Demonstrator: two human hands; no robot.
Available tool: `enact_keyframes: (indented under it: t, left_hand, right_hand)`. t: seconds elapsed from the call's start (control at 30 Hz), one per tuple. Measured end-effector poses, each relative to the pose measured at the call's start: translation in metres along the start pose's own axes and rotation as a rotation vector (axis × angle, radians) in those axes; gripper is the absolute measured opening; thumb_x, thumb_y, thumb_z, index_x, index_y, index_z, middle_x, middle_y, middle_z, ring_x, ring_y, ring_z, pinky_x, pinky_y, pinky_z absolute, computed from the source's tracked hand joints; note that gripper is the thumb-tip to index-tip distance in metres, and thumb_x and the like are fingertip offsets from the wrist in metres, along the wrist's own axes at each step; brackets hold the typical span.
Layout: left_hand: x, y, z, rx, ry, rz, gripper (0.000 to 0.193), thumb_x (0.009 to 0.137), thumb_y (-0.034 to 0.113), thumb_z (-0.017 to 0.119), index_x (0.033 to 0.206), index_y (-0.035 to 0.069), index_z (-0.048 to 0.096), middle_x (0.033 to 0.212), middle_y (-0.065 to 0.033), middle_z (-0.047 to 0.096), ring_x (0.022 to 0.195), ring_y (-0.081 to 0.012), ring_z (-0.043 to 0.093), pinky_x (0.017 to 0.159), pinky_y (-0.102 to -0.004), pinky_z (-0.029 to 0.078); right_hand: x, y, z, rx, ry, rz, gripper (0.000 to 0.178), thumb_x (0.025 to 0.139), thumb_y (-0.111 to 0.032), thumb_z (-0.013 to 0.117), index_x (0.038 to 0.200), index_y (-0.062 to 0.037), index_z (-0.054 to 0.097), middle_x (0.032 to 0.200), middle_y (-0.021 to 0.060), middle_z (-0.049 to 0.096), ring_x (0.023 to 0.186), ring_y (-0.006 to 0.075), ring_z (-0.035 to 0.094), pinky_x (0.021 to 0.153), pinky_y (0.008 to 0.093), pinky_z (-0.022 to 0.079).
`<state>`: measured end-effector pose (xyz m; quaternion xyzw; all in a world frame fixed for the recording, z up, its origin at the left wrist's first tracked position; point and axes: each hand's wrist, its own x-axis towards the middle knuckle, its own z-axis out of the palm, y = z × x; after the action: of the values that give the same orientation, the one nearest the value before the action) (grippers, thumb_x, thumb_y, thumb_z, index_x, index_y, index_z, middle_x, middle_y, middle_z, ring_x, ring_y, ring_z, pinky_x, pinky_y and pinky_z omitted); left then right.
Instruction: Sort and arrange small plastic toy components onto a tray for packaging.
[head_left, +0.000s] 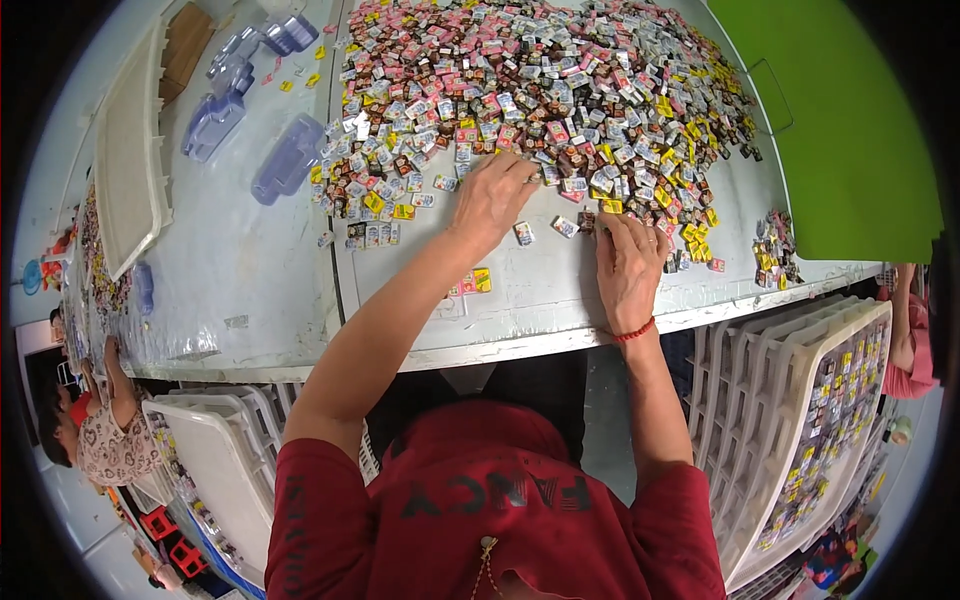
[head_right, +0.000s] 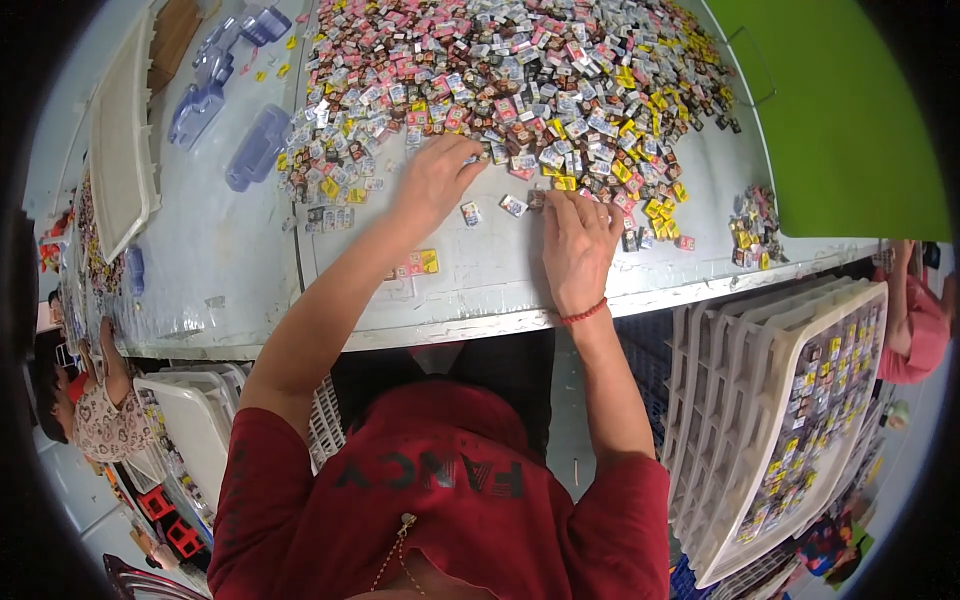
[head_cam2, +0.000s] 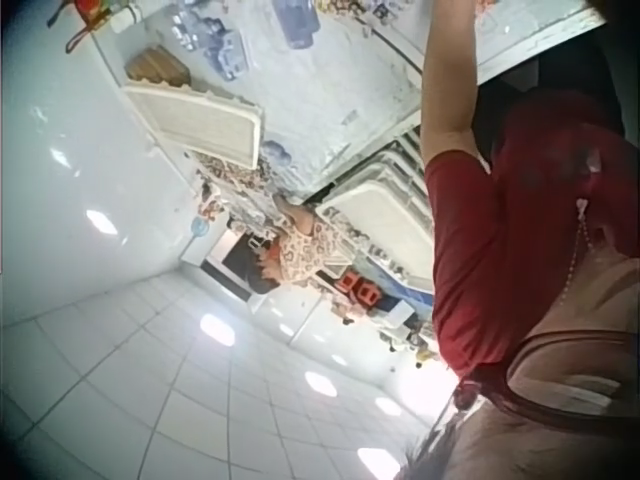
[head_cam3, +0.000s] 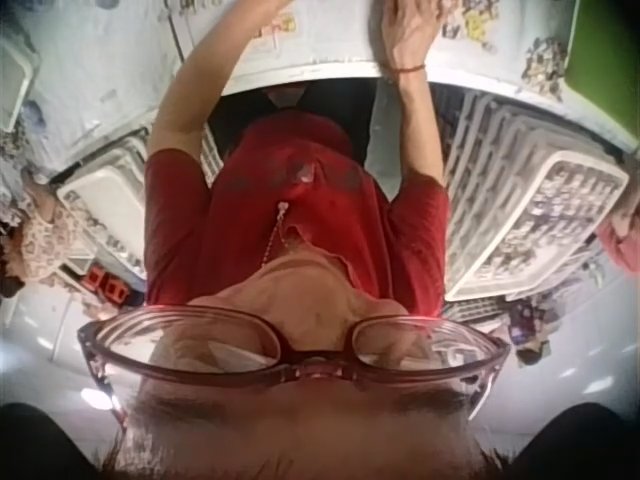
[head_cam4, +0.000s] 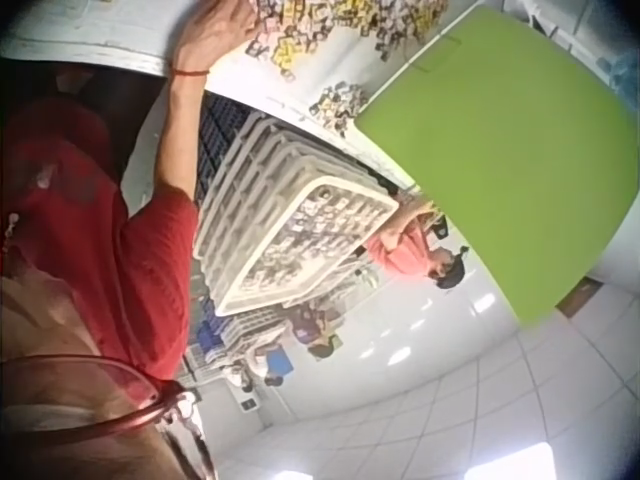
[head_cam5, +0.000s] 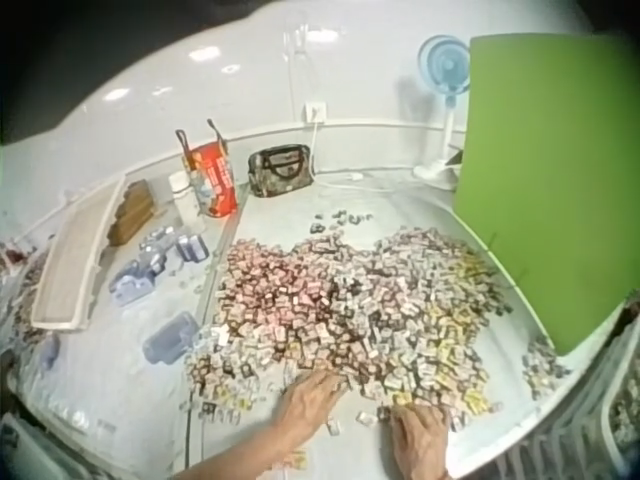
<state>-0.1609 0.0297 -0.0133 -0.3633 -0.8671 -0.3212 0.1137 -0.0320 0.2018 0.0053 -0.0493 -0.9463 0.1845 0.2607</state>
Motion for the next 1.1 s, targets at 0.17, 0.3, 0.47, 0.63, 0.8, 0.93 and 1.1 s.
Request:
enact_keyframes:
  t: [0.17, 0.3, 0.47, 0.63, 0.8, 0.93, 1.1]
  left_hand:
    - [-0.006, -0.006, -0.016, -0.174, 0.009, 0.012, 0.032, 0.072, 0.007, 0.075, 0.102, 0.003, 0.064, 0.097, -0.013, 0.062, 0.093, -0.0331, 0.061, 0.082, -0.0412, 0.05]
    - [-0.002, -0.004, -0.021, -0.168, -0.159, -0.024, 0.035, 0.072, 0.008, 0.076, 0.104, 0.003, 0.063, 0.099, -0.0133, 0.062, 0.093, -0.0327, 0.06, 0.081, -0.0407, 0.05]
    - [-0.001, 0.002, -0.009, -0.118, -0.066, -0.08, 0.034, 0.072, 0.009, 0.076, 0.103, 0.004, 0.062, 0.1, -0.0128, 0.061, 0.094, -0.0325, 0.059, 0.081, -0.0409, 0.05]
    - [0.003, -0.004, -0.003, -0.099, 0.066, -0.012, 0.031, 0.076, 0.015, 0.074, 0.104, 0.005, 0.063, 0.099, -0.0122, 0.064, 0.095, -0.032, 0.06, 0.081, -0.0404, 0.049]
    - [0.008, -0.01, -0.002, -0.093, 0.018, 0.117, 0.027, 0.073, 0.004, 0.073, 0.099, 0.003, 0.064, 0.099, -0.0123, 0.062, 0.095, -0.0323, 0.059, 0.082, -0.0401, 0.05]
    - [0.002, -0.01, -0.004, -0.101, -0.083, 0.065, 0.024, 0.079, 0.014, 0.071, 0.1, 0.003, 0.066, 0.105, -0.0125, 0.065, 0.098, -0.0322, 0.06, 0.084, -0.0393, 0.049]
    - [0.01, -0.005, 0.007, -0.132, -0.012, -0.034, 0.029, 0.074, 0.009, 0.074, 0.101, 0.002, 0.065, 0.105, -0.0128, 0.065, 0.096, -0.0321, 0.061, 0.085, -0.0395, 0.05]
  right_hand:
    - [0.012, -0.003, -0.002, -0.018, 0.001, -0.001, 0.017, 0.082, -0.006, 0.067, 0.099, -0.0064, 0.066, 0.098, 0.0084, 0.067, 0.094, 0.0262, 0.06, 0.094, 0.0419, 0.039]
    - [0.026, -0.006, 0.01, -0.038, 0.012, -0.057, 0.013, 0.083, -0.01, 0.067, 0.096, -0.0074, 0.067, 0.096, 0.0066, 0.067, 0.092, 0.0262, 0.059, 0.091, 0.0418, 0.038]
    - [0.032, -0.013, 0.024, -0.155, -0.019, -0.087, 0.019, 0.083, -0.014, 0.067, 0.101, -0.0082, 0.065, 0.102, 0.0059, 0.067, 0.095, 0.0257, 0.057, 0.091, 0.0431, 0.038]
    - [0.036, -0.012, 0.026, -0.117, -0.001, -0.102, 0.016, 0.083, -0.011, 0.064, 0.099, -0.0078, 0.064, 0.1, 0.0061, 0.065, 0.093, 0.0259, 0.056, 0.091, 0.0439, 0.037]
    - [0.037, -0.011, 0.024, -0.101, -0.099, -0.117, 0.017, 0.081, -0.01, 0.067, 0.098, -0.0084, 0.063, 0.1, 0.0059, 0.065, 0.093, 0.027, 0.056, 0.091, 0.0436, 0.037]
    - [0.03, -0.013, 0.019, -0.048, -0.119, -0.118, 0.014, 0.079, -0.009, 0.068, 0.093, -0.008, 0.064, 0.094, 0.0061, 0.065, 0.09, 0.0268, 0.057, 0.09, 0.0426, 0.037]
    - [0.03, -0.013, 0.019, 0.01, -0.117, -0.081, 0.014, 0.078, -0.009, 0.069, 0.09, -0.0076, 0.064, 0.087, 0.0064, 0.065, 0.086, 0.0265, 0.058, 0.09, 0.0421, 0.037]
